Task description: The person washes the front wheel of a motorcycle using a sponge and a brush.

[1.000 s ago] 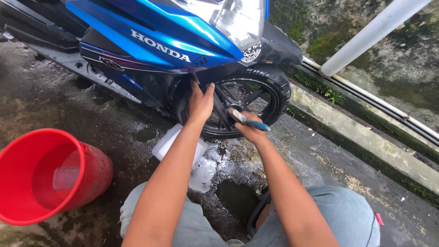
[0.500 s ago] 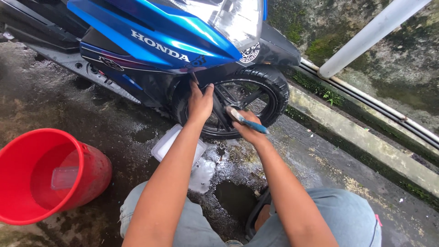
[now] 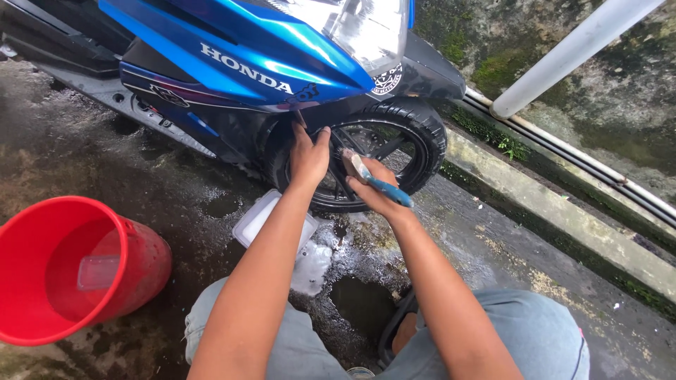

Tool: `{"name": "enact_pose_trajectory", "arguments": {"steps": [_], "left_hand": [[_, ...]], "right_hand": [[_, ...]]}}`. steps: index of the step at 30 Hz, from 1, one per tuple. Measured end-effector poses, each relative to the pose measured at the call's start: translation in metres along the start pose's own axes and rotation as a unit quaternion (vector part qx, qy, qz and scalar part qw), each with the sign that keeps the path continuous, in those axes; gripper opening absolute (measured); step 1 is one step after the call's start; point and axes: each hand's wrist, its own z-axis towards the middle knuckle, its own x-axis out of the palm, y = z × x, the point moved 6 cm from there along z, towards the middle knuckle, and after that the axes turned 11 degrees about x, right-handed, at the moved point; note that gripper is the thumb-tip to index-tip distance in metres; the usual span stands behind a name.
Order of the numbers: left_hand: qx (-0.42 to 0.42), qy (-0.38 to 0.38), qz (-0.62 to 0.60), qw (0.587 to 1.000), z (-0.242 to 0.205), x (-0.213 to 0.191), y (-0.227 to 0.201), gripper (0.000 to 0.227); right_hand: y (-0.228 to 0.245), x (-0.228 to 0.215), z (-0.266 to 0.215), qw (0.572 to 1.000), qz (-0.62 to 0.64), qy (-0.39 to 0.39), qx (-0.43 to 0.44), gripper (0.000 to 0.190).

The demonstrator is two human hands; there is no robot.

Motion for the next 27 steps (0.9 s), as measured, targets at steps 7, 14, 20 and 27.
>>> {"name": "enact_pose_trajectory", "arguments": {"steps": [7, 14, 20, 27], "left_hand": [[0.011, 0.004, 0.006, 1.0, 0.007, 0.002, 0.006, 0.085], [0.017, 0.019, 0.025, 0.999, 0.006, 0.006, 0.01, 0.085], [0.036, 0.012, 0.042, 0.998, 0.024, 0.022, 0.032, 0.084], [0.029, 0.02, 0.048, 0.998, 0.018, 0.022, 0.031, 0.082]], "right_hand": [[-0.073, 0.018, 0.004, 0.985, -0.068, 0.019, 0.155, 0.041], [0.019, 0.002, -0.014, 1.0, 0.003, -0.023, -0.013, 0.03], [-0.069, 0.037, 0.012, 0.994, -0.107, -0.033, 0.012, 0.032], [-0.079, 0.043, 0.004, 0.995, -0.095, -0.027, 0.022, 0.031]]}}
